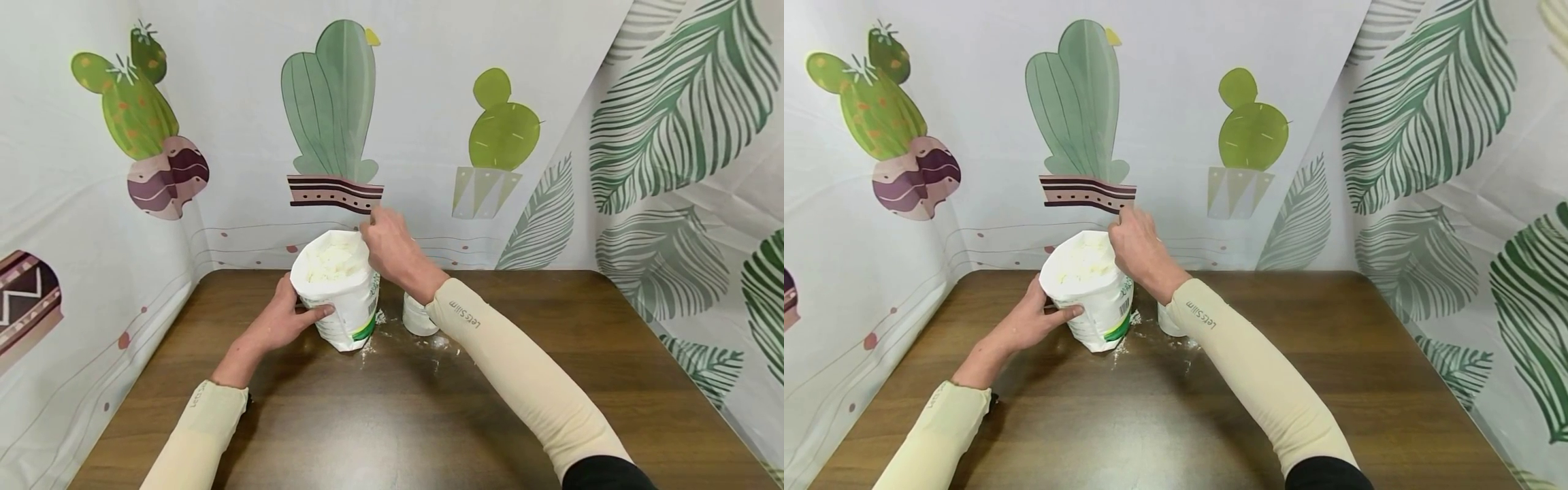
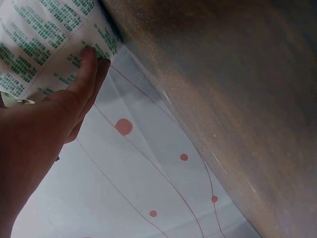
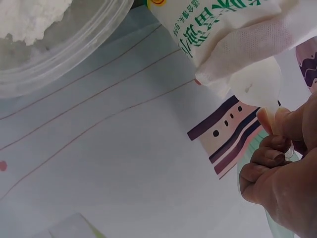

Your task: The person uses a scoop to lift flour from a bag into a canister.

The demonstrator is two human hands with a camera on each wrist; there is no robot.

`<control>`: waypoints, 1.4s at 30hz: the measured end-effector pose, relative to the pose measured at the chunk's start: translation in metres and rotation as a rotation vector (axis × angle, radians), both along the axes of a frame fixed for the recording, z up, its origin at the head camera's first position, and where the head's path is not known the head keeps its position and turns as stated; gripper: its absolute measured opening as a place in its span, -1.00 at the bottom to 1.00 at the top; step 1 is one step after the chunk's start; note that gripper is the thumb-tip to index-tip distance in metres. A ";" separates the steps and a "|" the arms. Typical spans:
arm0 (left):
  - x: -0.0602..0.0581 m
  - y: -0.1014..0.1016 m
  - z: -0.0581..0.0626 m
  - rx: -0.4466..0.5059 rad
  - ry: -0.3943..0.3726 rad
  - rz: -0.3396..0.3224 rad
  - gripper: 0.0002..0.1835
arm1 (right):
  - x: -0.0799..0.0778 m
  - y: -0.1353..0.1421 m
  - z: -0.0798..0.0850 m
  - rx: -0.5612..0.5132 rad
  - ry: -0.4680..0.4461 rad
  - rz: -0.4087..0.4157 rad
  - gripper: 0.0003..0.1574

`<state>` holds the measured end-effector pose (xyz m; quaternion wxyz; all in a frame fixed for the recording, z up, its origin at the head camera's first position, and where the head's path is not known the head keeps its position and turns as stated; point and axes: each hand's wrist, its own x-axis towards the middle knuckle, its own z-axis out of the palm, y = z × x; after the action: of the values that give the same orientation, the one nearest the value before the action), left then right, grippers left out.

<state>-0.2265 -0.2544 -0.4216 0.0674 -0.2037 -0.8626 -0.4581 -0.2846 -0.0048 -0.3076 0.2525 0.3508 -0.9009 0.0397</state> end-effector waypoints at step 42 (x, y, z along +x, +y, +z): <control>0.000 -0.001 -0.001 -0.060 0.015 0.035 -0.01 | -0.013 -0.005 -0.029 -0.205 -0.049 0.086 -0.86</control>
<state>-0.2267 -0.2552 -0.4225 0.0757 -0.1937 -0.8788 -0.4295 -0.2979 -0.0100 -0.3369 0.2629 0.3602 -0.8822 0.1510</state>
